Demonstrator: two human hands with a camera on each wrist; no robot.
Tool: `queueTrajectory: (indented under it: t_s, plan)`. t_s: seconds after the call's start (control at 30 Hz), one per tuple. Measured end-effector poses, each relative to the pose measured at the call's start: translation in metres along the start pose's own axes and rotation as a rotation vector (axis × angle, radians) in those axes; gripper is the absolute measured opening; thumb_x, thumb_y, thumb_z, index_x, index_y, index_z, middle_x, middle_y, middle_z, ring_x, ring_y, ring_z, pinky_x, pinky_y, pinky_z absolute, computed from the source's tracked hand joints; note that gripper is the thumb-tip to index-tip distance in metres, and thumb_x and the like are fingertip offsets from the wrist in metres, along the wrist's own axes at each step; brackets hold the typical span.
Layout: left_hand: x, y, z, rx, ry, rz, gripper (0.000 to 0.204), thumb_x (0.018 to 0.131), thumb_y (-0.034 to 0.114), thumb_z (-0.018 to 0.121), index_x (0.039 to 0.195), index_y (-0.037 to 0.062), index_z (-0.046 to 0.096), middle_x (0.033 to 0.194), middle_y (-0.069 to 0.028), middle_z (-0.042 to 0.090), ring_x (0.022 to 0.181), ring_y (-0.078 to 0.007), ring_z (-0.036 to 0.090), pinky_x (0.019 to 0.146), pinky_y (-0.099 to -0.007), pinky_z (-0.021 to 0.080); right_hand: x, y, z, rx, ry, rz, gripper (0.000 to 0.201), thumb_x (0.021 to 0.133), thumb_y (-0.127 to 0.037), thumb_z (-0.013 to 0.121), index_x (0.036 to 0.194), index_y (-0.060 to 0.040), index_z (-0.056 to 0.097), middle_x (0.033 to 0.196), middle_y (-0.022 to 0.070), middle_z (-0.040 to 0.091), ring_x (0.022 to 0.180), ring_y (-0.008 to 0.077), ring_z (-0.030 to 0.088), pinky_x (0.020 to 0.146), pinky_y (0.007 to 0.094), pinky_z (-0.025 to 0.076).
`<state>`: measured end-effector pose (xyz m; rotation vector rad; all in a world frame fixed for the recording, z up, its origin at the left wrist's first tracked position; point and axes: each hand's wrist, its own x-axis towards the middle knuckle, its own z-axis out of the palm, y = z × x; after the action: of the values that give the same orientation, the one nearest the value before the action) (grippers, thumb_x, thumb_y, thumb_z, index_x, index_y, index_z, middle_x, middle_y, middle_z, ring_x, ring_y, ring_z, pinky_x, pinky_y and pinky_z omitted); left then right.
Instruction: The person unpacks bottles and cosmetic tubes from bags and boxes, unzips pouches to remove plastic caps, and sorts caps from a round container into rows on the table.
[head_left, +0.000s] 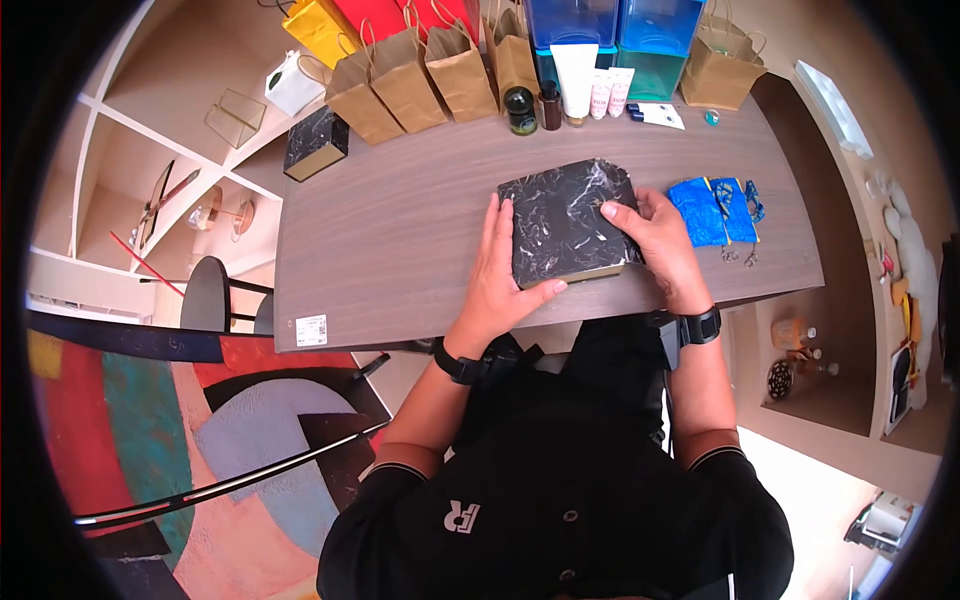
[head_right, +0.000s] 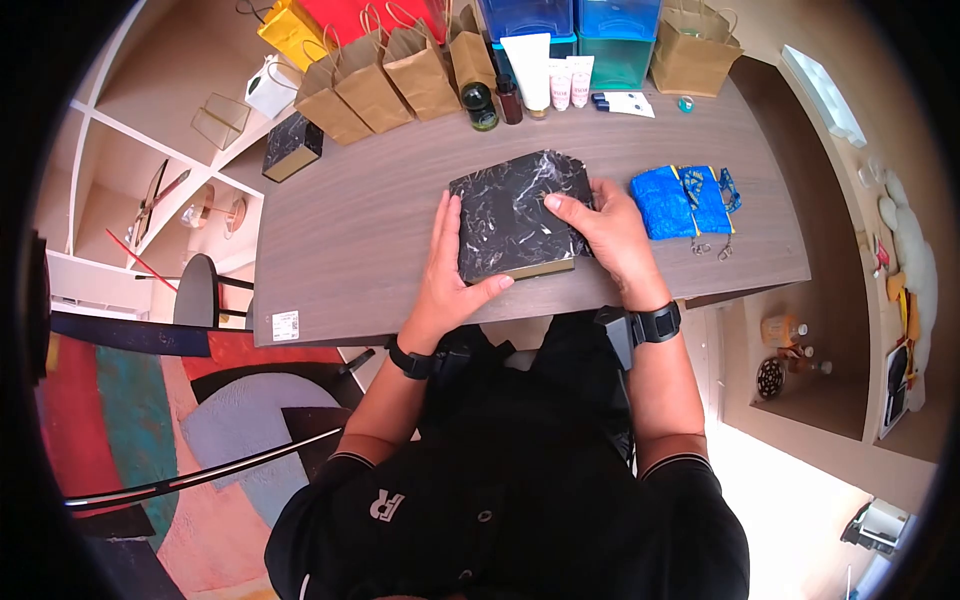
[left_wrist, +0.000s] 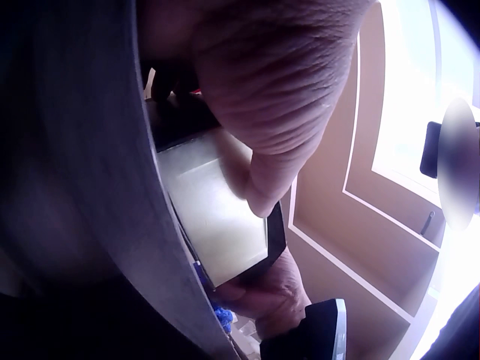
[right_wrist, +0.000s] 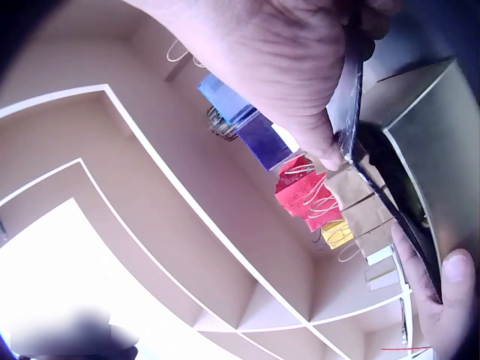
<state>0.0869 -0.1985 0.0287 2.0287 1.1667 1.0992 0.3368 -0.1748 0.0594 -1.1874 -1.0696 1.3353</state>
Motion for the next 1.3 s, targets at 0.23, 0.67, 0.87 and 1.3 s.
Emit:
queueTrajectory:
  t_s: [0.23, 0.67, 0.87, 1.3]
  plan:
    - [-0.001, -0.009, 0.005, -0.064, 0.04, 0.075, 0.12, 0.076, 0.043, 0.086, 0.159, -0.0039, 0.014, 0.164, -0.0291, 0.017, 0.15, -0.0397, 0.028, 0.12, -0.0451, 0.028, -0.016, -0.052, 0.027, 0.115, -0.005, -0.214, 0.049, 0.098, -0.026, 0.069, 0.131, 0.0079, 0.058, 0.116, 0.0105, 0.069, 0.106, 0.0134, 0.063, 0.094, 0.0275, 0.049]
    - [-0.03, -0.018, 0.004, -0.683, 0.317, -0.136, 0.043, 0.103, 0.023, 0.055, 0.136, -0.0049, 0.055, 0.132, -0.0112, 0.06, 0.121, -0.021, 0.055, 0.106, -0.0366, 0.041, -0.002, -0.054, 0.051, -1.065, 0.039, -0.58, 0.034, 0.087, -0.034, 0.071, 0.082, -0.0001, 0.073, 0.083, 0.0164, 0.07, 0.08, 0.0353, 0.067, 0.078, 0.0445, 0.052]
    - [-0.028, -0.018, 0.006, -0.501, 0.299, -0.143, 0.033, 0.103, 0.016, 0.055, 0.127, -0.0049, 0.061, 0.124, -0.0107, 0.065, 0.113, -0.0204, 0.06, 0.1, -0.0357, 0.045, -0.014, -0.029, 0.066, -1.382, 0.014, -0.51, 0.037, 0.078, -0.043, 0.077, 0.074, -0.0066, 0.076, 0.08, 0.0136, 0.069, 0.086, 0.0315, 0.066, 0.078, 0.0454, 0.047]
    - [-0.031, -0.023, 0.009, -0.516, 0.321, -0.162, 0.033, 0.101, 0.016, 0.06, 0.127, -0.0039, 0.062, 0.125, -0.0101, 0.065, 0.113, -0.0191, 0.059, 0.1, -0.0345, 0.045, -0.019, -0.016, 0.096, -1.086, 0.118, -0.68, 0.025, 0.076, -0.027, 0.077, 0.08, -0.008, 0.061, 0.067, 0.0104, 0.064, 0.069, 0.0315, 0.063, 0.072, 0.045, 0.044]
